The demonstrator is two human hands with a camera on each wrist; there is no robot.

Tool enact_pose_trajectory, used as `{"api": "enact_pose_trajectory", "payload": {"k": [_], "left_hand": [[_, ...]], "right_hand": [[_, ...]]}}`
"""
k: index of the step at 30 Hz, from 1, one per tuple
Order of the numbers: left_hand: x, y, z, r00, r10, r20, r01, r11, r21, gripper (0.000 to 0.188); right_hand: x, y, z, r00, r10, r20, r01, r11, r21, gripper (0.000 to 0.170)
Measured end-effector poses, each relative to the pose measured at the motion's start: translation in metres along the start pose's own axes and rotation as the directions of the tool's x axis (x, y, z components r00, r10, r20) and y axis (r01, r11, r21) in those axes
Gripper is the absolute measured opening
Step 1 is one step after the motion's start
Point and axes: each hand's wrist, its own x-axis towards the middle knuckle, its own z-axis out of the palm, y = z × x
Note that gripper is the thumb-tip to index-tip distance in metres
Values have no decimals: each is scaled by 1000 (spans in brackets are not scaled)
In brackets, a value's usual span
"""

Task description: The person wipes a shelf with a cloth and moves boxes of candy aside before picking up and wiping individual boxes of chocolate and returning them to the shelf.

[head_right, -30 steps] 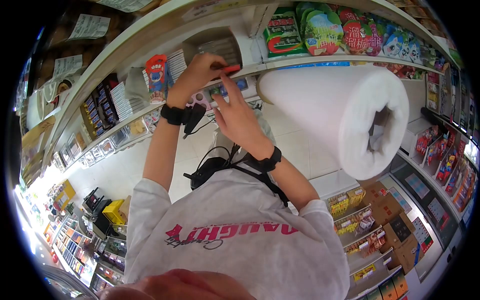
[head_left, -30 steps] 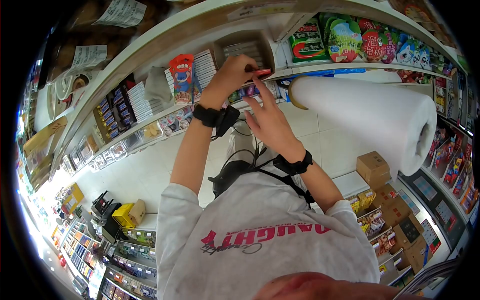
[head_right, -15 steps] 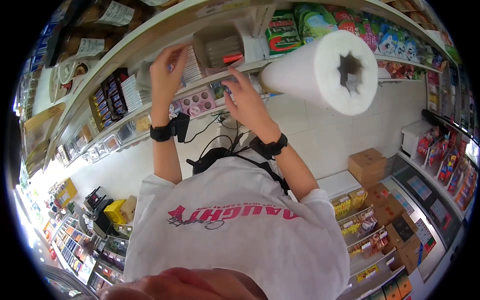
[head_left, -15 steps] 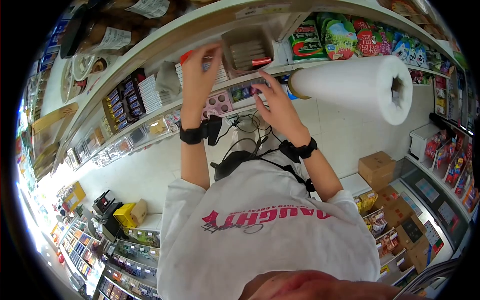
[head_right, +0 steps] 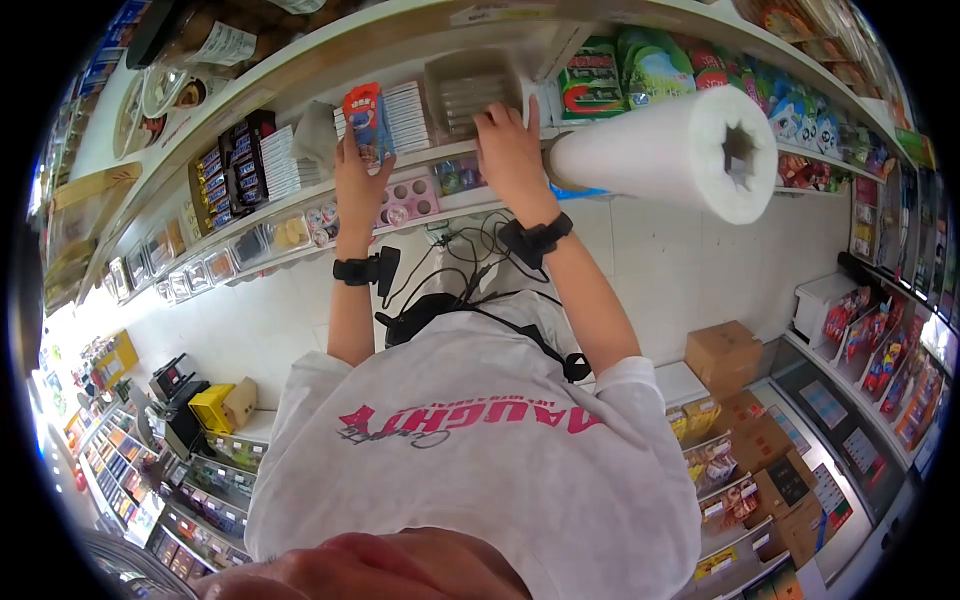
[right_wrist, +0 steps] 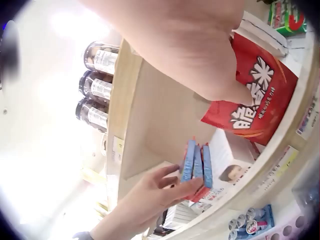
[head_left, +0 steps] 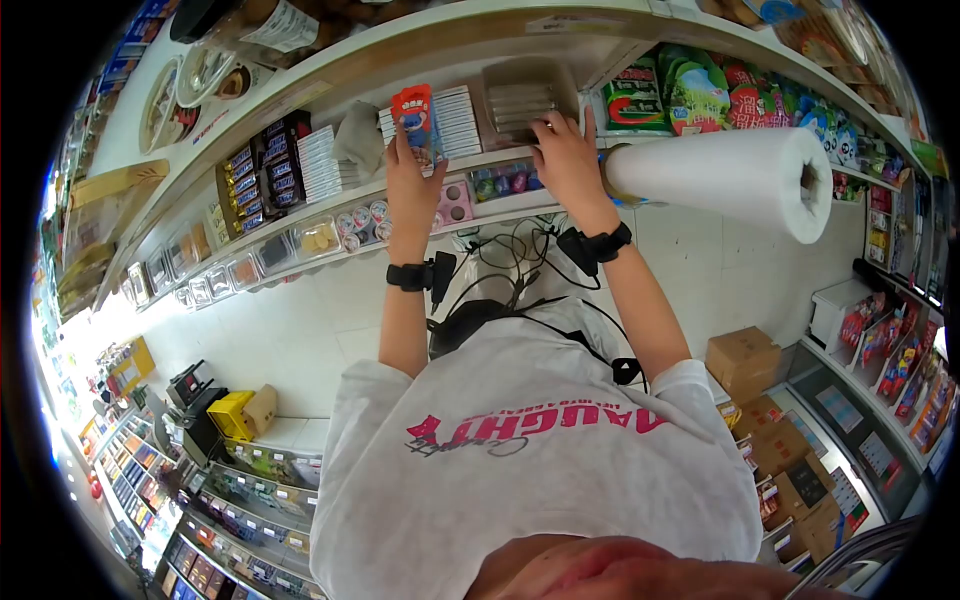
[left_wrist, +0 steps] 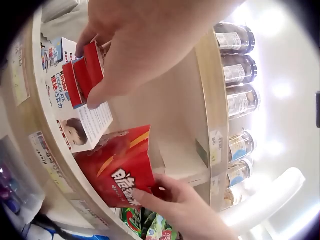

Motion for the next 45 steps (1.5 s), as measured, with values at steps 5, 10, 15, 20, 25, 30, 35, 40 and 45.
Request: {"api": "enact_pose_trajectory", "payload": {"k": [5,10,15,20,25,30,35,40,45], "left_hand": [[-6,-3,-5,999,49,-10,-49,997,-53,92],[-11,8,-18,998,61,18,-58,989,-136,90],[-11,20,-28,999,20,-35,-25,985,-168,88],[-14,42,-46,992,83,-91,-96,984,-151,92],[-20,65,-46,978,196,67,-171,945,-278,94],[-22,79,-33,950,235,207,-161,933,-321,92],[-15,80,-18,945,322,54,-313,941,-126,89],[-24,74,7,921,340,192,-335,940,-62,78],[-38,72,10,932,276,234,-255,960,-119,69]], "right_hand": [[-6,8,11,998,-49,38,49,999,6,24],[-2,14,9,995,-53,86,52,999,13,26],[5,11,3,995,-48,84,49,999,-10,31],[4,-14,-26,996,-71,-53,79,985,150,50],[3,-44,-49,976,217,-20,-121,614,780,56],[6,-38,-59,937,318,144,-225,234,946,44],[-7,-46,-85,895,413,-172,-66,502,862,32],[1,-30,-87,945,214,-247,-31,810,586,27],[7,-33,-86,970,178,-164,-76,867,492,24]]}}
